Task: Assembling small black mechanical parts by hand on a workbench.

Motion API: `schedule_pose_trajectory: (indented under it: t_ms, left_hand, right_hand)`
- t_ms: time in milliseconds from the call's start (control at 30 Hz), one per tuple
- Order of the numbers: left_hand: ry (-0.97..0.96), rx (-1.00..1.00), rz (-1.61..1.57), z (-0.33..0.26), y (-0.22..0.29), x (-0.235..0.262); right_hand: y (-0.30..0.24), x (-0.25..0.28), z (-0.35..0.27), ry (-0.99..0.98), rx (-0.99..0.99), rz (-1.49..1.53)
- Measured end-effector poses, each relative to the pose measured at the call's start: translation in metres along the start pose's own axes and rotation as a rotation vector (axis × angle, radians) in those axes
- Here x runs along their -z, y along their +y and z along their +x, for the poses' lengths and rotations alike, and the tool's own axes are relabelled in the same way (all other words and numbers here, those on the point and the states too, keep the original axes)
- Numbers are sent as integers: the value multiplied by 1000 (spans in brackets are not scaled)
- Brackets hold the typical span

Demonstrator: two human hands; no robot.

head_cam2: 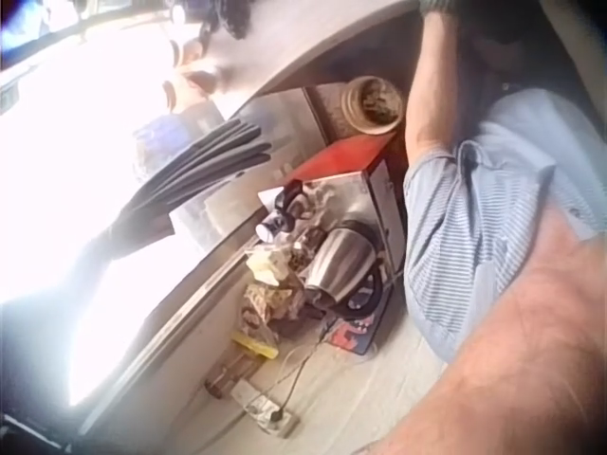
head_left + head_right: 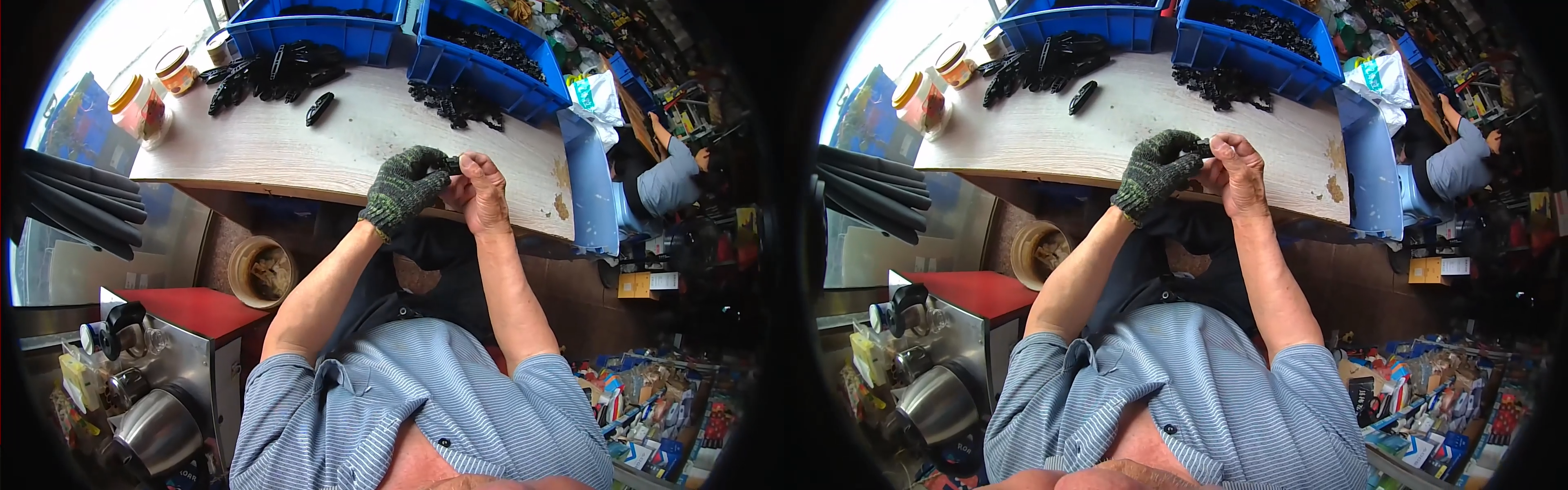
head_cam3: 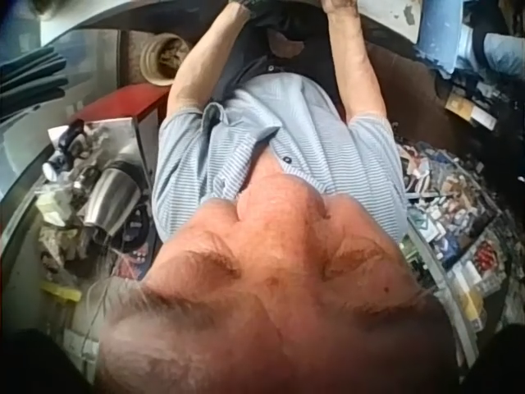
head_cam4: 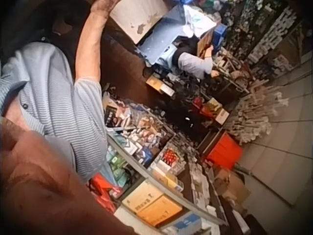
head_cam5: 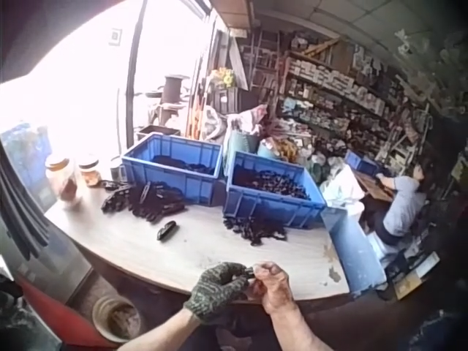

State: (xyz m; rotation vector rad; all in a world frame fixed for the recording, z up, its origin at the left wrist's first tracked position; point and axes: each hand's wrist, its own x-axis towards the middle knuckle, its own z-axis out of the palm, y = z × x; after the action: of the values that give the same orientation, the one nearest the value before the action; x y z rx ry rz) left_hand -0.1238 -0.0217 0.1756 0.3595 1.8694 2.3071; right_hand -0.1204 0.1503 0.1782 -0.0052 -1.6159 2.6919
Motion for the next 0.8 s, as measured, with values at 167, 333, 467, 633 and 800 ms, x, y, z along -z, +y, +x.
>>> schedule_pose_trajectory:
  t_ms: [167,333,467,633,800]
  left_hand:
    - [-24,48,-28,3,-4,-1]
    - [-6,-24,36,6,-8,2]
    - [29,104,-27,8,2,1]
    - [81,164,-79,7,11,1]
    - [186,148,-141,3,6,-1]
  right_hand:
    - [-1,1,-1,0,-33,-62]
    - [-1,0,0,6,-87,-145]
    - [0,0,-1,-21,-83,-114]
    - [-3,-9,-2,34,-52,-215]
    - [-10,-13,-1,41,-159,-294]
